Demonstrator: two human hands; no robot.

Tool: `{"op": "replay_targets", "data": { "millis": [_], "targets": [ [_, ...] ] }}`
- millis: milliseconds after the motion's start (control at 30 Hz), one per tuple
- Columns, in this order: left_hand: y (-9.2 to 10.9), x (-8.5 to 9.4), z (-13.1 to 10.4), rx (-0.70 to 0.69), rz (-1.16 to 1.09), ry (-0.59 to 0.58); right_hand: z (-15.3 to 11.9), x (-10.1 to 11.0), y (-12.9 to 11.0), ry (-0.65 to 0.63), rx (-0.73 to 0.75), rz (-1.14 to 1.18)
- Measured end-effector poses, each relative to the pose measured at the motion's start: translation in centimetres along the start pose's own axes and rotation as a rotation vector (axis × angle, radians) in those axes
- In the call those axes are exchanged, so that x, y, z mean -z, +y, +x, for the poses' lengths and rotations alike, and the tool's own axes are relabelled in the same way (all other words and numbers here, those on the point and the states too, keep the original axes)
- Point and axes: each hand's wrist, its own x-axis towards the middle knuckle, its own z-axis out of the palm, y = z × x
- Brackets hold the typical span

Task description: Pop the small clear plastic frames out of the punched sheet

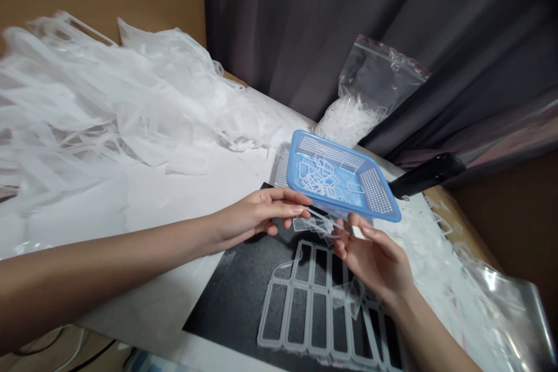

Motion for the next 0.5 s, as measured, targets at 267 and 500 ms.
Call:
{"op": "replay_targets", "data": {
  "millis": [267, 500],
  "targets": [
    [0.3, -0.5, -0.5, 0.018, -0.09, -0.052, -0.2, -0.4, -0.3, 0.031, 0.029, -0.051],
    [0.7, -1.2, -0.7, 0.073, -0.019, 0.014, -0.4, -0.8, -0.2, -0.067, -0.026, -0.016]
  ]
}}
